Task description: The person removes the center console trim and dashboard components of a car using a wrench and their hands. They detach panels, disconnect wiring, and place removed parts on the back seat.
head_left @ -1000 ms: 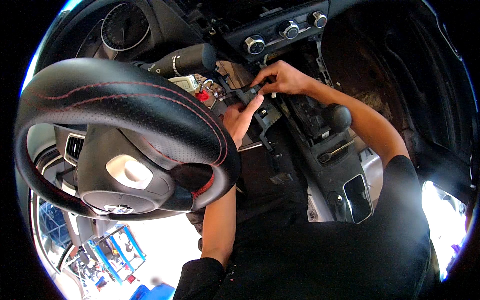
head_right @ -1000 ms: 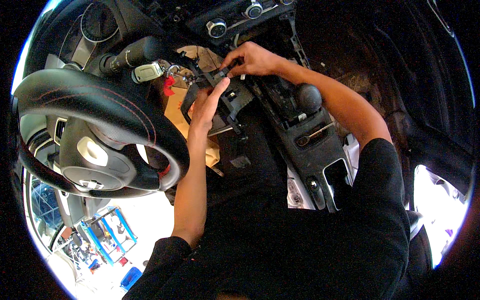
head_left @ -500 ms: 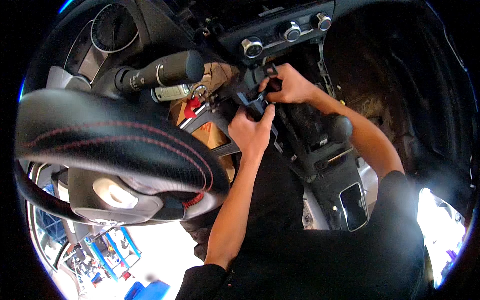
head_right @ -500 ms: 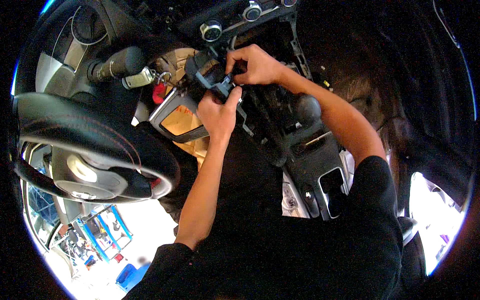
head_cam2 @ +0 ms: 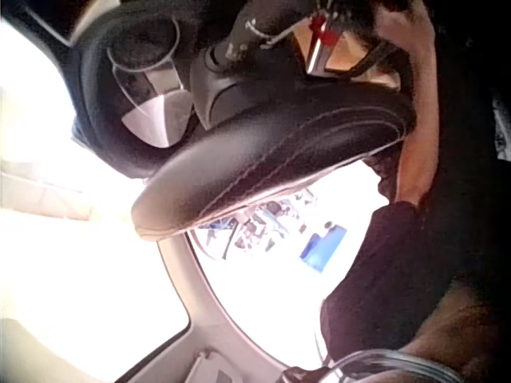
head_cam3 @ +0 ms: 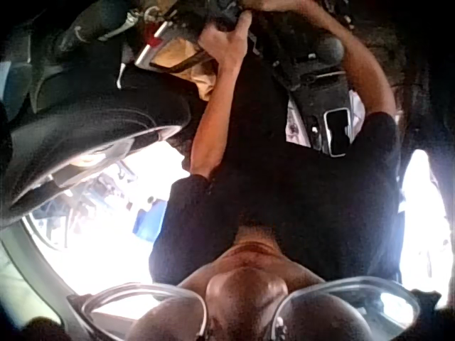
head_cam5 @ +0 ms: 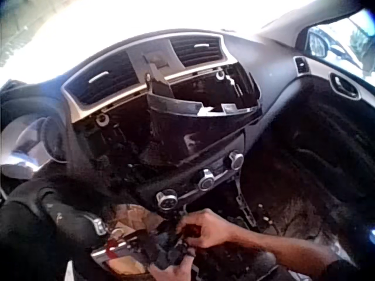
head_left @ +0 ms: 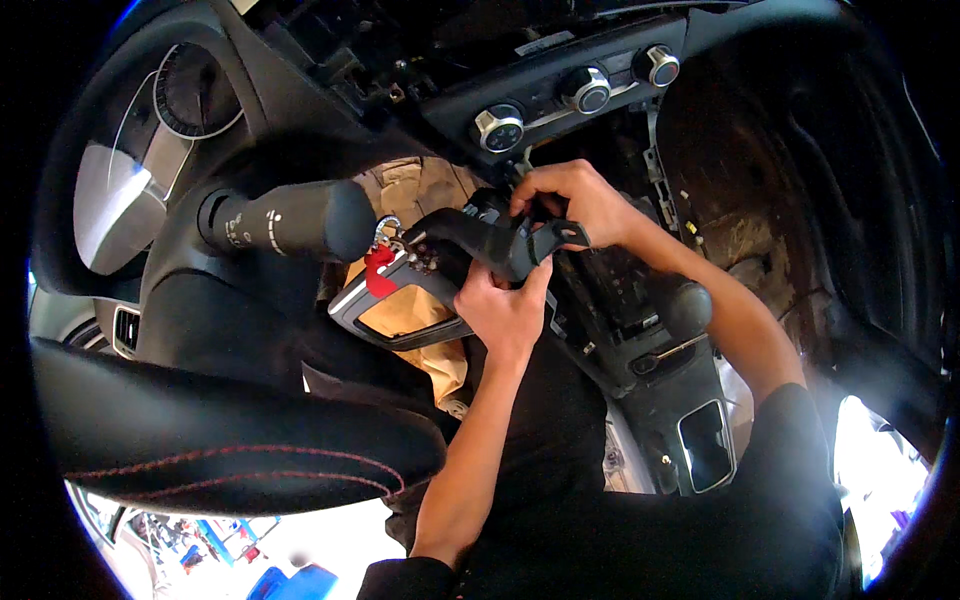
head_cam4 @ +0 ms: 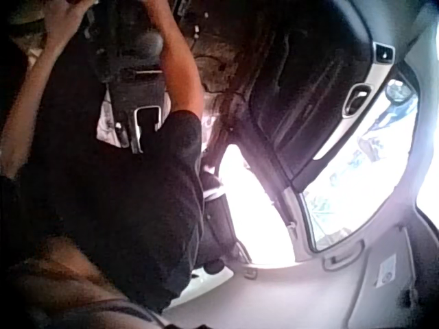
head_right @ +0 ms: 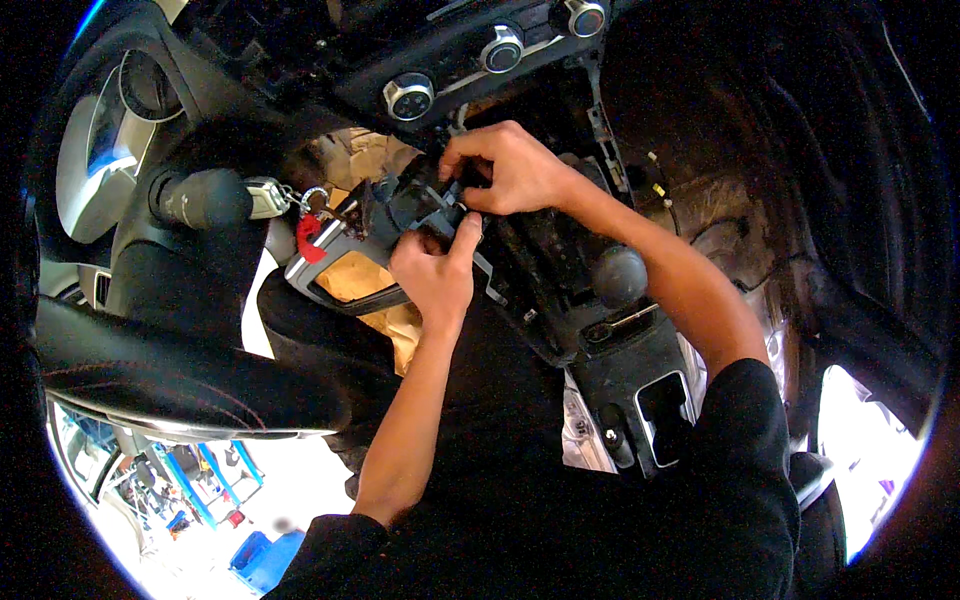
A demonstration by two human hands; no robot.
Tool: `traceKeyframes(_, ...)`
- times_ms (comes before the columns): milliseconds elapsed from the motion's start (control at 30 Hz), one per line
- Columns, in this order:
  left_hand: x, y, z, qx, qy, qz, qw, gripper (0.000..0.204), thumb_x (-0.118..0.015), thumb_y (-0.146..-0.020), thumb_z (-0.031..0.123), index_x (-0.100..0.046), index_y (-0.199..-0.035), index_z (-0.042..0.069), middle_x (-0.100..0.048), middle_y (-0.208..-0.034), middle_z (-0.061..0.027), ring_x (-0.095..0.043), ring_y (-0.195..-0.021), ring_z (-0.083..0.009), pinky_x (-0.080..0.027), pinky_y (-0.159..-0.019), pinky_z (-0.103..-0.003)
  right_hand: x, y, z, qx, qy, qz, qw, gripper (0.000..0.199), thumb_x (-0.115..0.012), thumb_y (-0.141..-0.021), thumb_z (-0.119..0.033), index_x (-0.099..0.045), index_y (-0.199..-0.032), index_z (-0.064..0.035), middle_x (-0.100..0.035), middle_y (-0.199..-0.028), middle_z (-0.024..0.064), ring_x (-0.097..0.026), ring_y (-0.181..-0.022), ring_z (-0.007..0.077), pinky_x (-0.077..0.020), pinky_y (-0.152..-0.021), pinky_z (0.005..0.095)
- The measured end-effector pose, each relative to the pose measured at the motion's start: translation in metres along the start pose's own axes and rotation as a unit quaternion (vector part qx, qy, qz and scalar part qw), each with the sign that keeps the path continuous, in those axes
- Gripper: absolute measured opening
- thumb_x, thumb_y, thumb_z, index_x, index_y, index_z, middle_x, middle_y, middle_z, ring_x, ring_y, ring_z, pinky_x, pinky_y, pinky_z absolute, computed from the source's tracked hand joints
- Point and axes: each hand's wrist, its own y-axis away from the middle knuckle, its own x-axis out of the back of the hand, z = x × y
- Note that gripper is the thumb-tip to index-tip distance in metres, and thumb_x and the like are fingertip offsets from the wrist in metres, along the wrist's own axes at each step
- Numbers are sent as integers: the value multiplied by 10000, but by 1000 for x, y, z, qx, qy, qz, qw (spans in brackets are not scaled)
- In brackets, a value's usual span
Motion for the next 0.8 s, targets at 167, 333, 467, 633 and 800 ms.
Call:
traceKeyframes(167,-2,1,-5,-15,0,0,1000,366,-825,-767,248,-644,-809,-67,-612,-631,-24,-514,-544,-116,-433,-534,-301,-4,-2,4,101,-24,34,994,278,-679,-632,-56,-691,-910,-46,-675,-848,98,-628,-689,248,-492,-605,342)
traceKeyframes(333,-2,-2,-6,1,5,-13,1000,370,-822,-770,233,-648,-884,-73,-674,-751,-50,-581,-638,-115,-479,-604,-300,-2,-2,6,104,-12,22,994,284,-677,-633,-46,-687,-917,-51,-679,-859,90,-619,-679,235,-485,-600,331)
traceKeyframes(467,0,0,-1,32,-23,-28,999,356,-823,-769,230,-658,-888,-62,-698,-770,-64,-617,-660,-129,-494,-627,-306,-4,0,6,57,-34,38,997,317,-690,-632,-66,-674,-949,-58,-693,-861,79,-589,-616,205,-473,-572,316)
traceKeyframes(633,-5,3,-8,-30,-19,13,999,344,-827,-765,240,-673,-895,-39,-707,-769,-57,-630,-654,-141,-493,-634,-309,-5,-2,0,-24,-30,37,999,341,-720,-620,-104,-667,-952,-47,-694,-811,79,-573,-583,196,-471,-563,314)
traceKeyframes(800,-7,4,-3,-12,-38,2,999,350,-828,-764,264,-679,-896,-24,-704,-767,-57,-634,-653,-157,-494,-634,-316,0,-2,2,-42,29,-15,999,309,-748,-603,-160,-683,-865,-9,-680,-813,146,-650,-685,287,-508,-626,353)
